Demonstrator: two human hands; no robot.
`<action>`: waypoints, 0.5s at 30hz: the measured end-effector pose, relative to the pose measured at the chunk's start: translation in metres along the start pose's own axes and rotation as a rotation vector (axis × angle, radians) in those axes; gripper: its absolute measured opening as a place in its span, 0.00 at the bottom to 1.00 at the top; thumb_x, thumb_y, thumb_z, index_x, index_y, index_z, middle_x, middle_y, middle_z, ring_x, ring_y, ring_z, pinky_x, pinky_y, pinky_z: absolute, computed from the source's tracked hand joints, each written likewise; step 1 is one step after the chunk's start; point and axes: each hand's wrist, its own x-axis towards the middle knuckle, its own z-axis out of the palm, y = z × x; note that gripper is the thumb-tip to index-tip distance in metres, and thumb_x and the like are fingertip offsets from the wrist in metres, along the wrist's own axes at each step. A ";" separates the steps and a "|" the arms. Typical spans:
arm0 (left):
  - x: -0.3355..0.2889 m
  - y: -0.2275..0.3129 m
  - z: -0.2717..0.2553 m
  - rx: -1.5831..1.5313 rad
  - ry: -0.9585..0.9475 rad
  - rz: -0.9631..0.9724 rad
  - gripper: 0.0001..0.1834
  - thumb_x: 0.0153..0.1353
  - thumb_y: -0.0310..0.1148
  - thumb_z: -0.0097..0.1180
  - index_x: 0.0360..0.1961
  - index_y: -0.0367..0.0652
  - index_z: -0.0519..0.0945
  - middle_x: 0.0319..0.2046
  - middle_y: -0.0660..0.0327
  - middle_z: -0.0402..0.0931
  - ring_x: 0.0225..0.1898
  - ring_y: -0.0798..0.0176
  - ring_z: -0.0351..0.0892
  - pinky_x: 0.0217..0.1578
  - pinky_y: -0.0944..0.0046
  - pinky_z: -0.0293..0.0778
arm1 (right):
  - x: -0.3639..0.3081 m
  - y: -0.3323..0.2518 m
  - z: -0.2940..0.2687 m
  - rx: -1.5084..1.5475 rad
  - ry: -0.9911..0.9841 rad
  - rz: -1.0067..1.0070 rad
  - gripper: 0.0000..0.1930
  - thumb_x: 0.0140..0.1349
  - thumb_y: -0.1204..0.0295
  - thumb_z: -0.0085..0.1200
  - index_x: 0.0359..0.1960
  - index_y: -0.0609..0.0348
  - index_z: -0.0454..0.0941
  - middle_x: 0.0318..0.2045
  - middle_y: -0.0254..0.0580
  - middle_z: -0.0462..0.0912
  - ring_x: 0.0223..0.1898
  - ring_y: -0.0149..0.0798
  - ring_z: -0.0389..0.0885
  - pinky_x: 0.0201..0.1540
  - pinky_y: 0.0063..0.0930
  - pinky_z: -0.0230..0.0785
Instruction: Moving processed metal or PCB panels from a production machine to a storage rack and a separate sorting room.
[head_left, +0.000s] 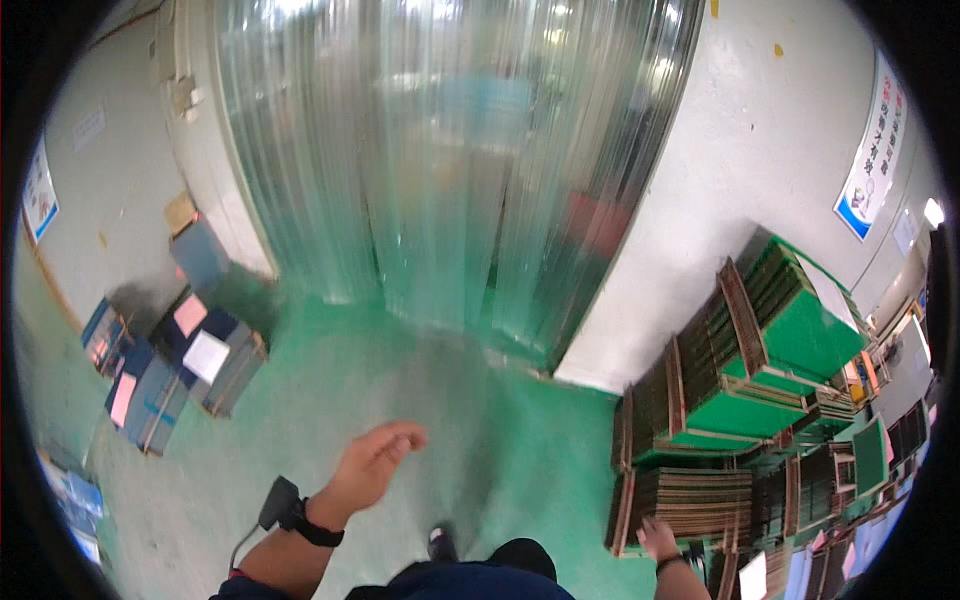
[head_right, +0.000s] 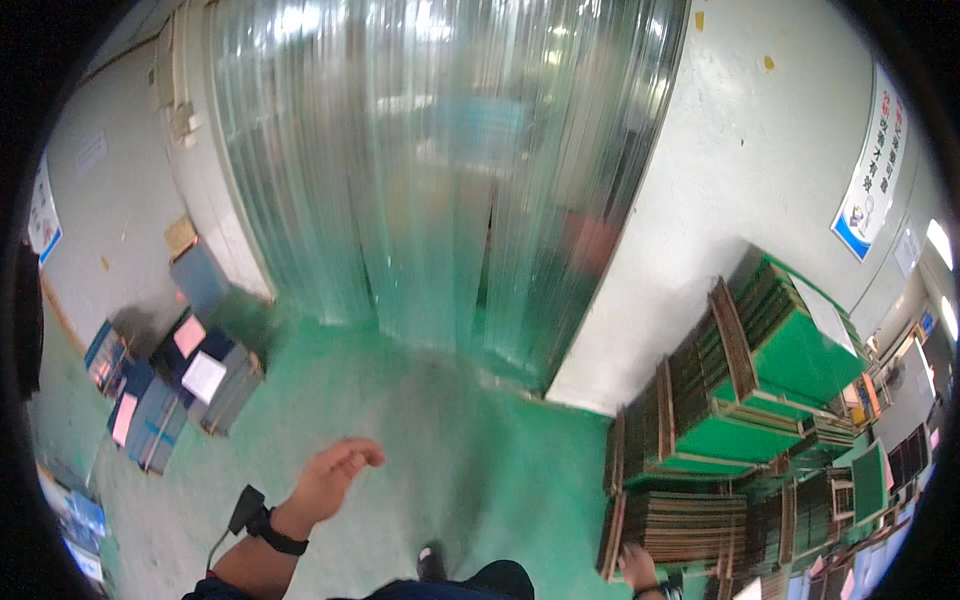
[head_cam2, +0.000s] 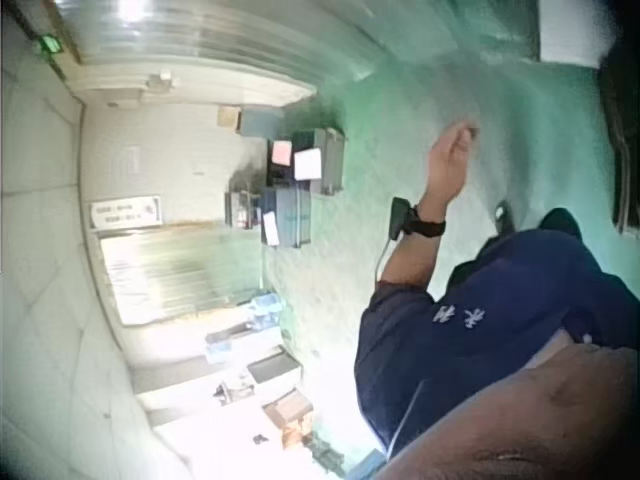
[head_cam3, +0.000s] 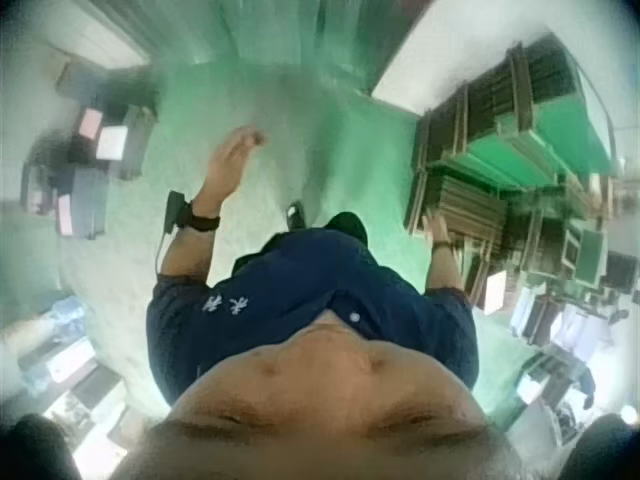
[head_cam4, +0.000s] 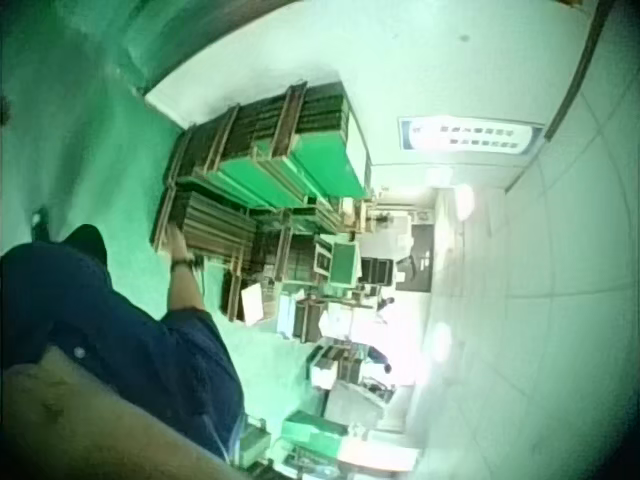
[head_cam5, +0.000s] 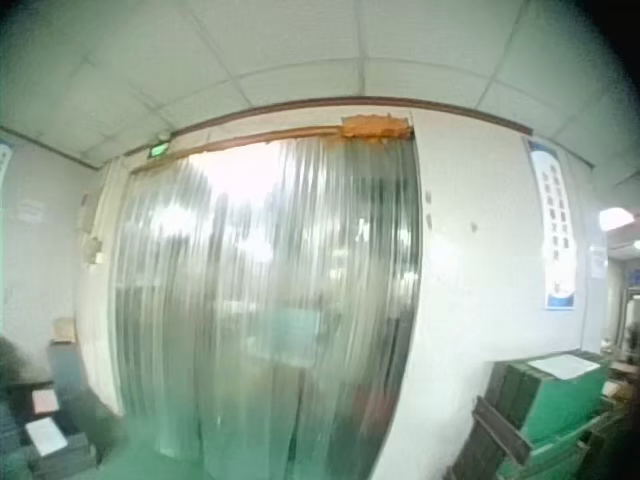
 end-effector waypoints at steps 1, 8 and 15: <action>0.038 0.002 -0.006 0.017 -0.005 0.018 0.13 0.75 0.31 0.47 0.53 0.40 0.80 0.46 0.58 0.82 0.49 0.59 0.81 0.53 0.57 0.75 | -0.009 0.029 0.016 -0.016 -0.566 0.389 0.28 0.67 0.57 0.47 0.58 0.70 0.74 0.53 0.59 0.80 0.56 0.58 0.78 0.61 0.48 0.70; 0.278 -0.051 -0.036 0.826 -0.297 0.501 0.12 0.65 0.39 0.60 0.47 0.50 0.83 0.42 0.63 0.83 0.43 0.55 0.82 0.47 0.54 0.76 | 0.148 0.079 0.014 0.295 -0.702 1.144 0.24 0.75 0.59 0.42 0.68 0.54 0.69 0.67 0.49 0.71 0.65 0.50 0.72 0.58 0.50 0.73; 0.484 -0.064 -0.040 0.889 -0.267 0.453 0.14 0.63 0.41 0.63 0.48 0.51 0.82 0.46 0.63 0.82 0.48 0.55 0.81 0.51 0.54 0.75 | 0.721 0.007 -0.053 0.217 0.027 -0.089 0.15 0.61 0.63 0.51 0.43 0.58 0.83 0.38 0.54 0.85 0.44 0.58 0.82 0.50 0.52 0.74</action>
